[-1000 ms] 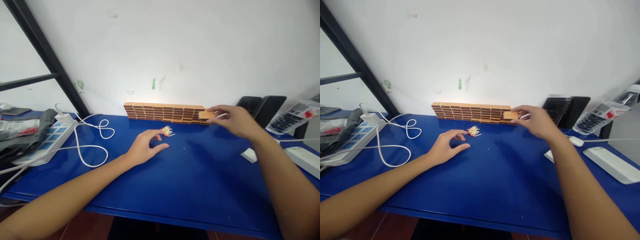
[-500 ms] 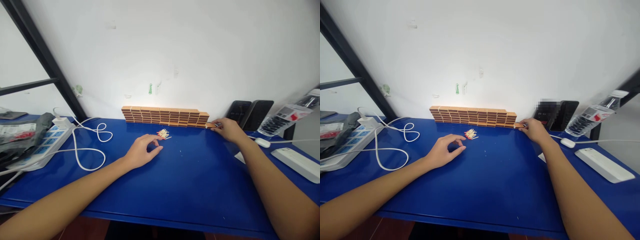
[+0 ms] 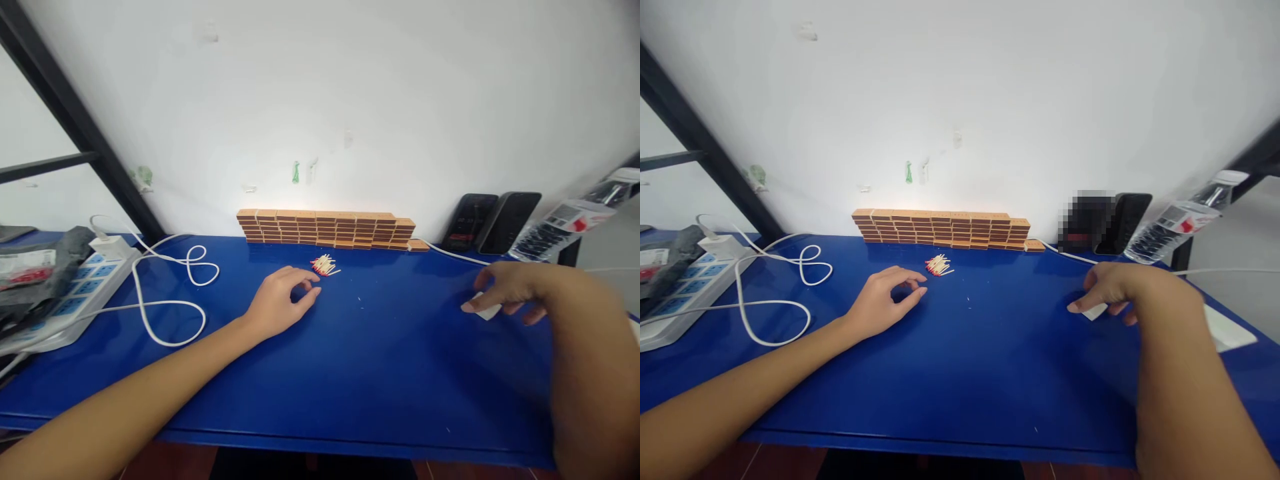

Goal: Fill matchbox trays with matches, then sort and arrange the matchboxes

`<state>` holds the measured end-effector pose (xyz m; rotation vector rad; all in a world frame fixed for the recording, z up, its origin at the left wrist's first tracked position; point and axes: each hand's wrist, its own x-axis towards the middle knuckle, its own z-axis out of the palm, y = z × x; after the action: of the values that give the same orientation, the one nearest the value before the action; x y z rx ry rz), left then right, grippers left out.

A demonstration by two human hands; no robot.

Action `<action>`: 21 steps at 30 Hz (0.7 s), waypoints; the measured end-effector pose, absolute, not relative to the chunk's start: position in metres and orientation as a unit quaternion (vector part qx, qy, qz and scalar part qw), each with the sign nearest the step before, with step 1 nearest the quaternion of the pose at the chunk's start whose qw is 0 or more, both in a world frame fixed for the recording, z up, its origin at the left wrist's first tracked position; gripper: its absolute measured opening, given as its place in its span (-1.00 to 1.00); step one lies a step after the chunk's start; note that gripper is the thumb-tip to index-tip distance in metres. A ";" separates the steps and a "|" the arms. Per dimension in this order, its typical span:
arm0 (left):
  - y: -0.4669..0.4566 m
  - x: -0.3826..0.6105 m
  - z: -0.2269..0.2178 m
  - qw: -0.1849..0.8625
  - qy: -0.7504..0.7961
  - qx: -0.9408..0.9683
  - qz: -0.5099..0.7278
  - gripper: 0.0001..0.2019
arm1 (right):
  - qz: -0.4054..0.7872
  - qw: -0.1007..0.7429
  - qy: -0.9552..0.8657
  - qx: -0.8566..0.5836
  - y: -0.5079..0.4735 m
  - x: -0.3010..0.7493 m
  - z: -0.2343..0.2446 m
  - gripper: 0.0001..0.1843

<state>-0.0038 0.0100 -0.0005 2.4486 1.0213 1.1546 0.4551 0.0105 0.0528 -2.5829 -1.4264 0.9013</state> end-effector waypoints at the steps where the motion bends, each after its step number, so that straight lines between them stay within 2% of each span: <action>1: 0.010 -0.003 0.000 0.124 0.350 0.840 0.397 -0.86 | 0.304 0.022 -0.452 -0.838 0.009 0.450 0.052 -0.64; 3: 0.009 -0.003 0.000 0.125 0.344 0.841 0.399 -0.88 | 0.313 0.017 -0.477 -0.821 0.010 0.432 0.054 -0.65; 5: 0.008 -0.002 0.000 0.120 0.336 0.843 0.404 -0.88 | 0.319 0.050 -0.562 -0.761 0.013 0.404 0.059 -0.61; 8: 0.005 -0.002 0.001 0.109 0.322 0.852 0.397 -0.77 | 0.320 0.201 -0.701 -0.604 0.014 0.346 0.061 -0.49; 10: 0.002 -0.002 0.002 0.101 0.312 0.868 0.374 -0.61 | 0.286 0.248 -0.738 -0.558 0.011 0.303 0.055 -0.44; 13: 0.000 -0.002 0.001 0.089 0.304 0.889 0.330 -0.47 | 0.239 0.232 -0.779 -0.532 0.005 0.249 0.039 -0.42; 15: 0.001 -0.001 0.001 0.098 0.311 0.894 0.308 -0.58 | 0.234 0.214 -0.797 -0.514 0.005 0.230 0.030 -0.43; 18: 0.004 -0.001 -0.001 0.123 0.332 0.889 0.288 -0.73 | 0.257 0.210 -0.814 -0.476 0.018 0.228 0.024 -0.59; 21: 0.007 -0.002 0.000 0.136 0.340 0.887 0.282 -0.64 | 0.213 0.239 -0.826 -0.464 0.042 0.244 0.019 -0.72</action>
<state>-0.0016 0.0070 -0.0005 2.5682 0.9840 0.8152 0.2436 0.0422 0.0193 -1.2707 -2.2612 0.5823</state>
